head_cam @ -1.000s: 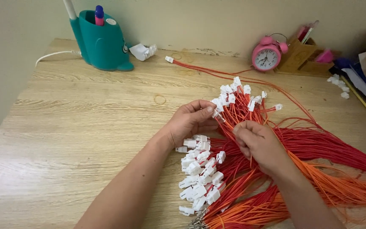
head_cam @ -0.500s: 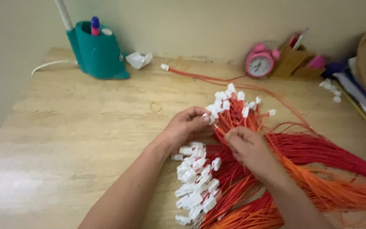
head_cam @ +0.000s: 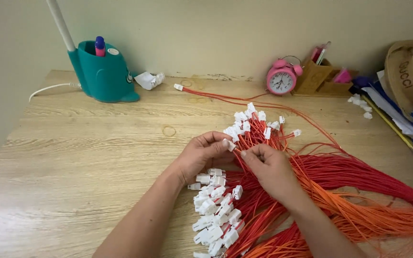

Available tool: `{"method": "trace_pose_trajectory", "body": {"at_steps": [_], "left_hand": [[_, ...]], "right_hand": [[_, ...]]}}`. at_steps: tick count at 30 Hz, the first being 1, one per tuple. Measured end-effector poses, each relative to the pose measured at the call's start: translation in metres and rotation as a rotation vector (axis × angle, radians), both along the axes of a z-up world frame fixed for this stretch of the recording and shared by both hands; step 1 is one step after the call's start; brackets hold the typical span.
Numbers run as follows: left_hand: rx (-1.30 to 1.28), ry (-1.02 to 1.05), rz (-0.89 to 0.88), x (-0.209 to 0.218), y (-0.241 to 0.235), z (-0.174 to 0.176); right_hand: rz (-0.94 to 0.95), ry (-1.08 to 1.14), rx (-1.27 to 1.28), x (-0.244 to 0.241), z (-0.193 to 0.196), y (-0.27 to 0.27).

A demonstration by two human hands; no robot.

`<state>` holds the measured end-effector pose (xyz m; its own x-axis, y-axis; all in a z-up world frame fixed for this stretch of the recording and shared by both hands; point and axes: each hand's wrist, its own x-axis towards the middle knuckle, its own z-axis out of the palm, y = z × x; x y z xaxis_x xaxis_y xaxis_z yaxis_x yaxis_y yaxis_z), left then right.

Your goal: The person assembles white plastic connectors onto the ends of red and orange wires. They repeatedly pick up a wire and a connector, then press them together by hand to secure the connection.

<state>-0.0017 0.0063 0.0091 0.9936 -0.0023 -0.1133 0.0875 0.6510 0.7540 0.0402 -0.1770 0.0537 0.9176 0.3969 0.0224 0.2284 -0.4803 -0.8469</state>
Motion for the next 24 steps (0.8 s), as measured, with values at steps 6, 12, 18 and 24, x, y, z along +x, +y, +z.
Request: {"method": "trace_pose_trajectory", "body": {"at_steps": [6, 12, 18, 24], "left_hand": [[0.008, -0.012, 0.025, -0.004, -0.004, 0.005], [0.034, -0.001, 0.028, -0.001, -0.001, -0.001], [0.03, -0.01, 0.022, -0.002, -0.002, 0.0], [0.069, -0.013, 0.035, -0.001, -0.003, 0.0]], "right_hand": [[-0.017, 0.003, -0.021, -0.004, 0.003, 0.006], [-0.023, 0.055, 0.034, -0.006, 0.006, 0.009], [-0.03, -0.057, -0.031, -0.012, 0.017, 0.009], [-0.071, -0.101, -0.082, -0.019, 0.016, 0.013]]}}
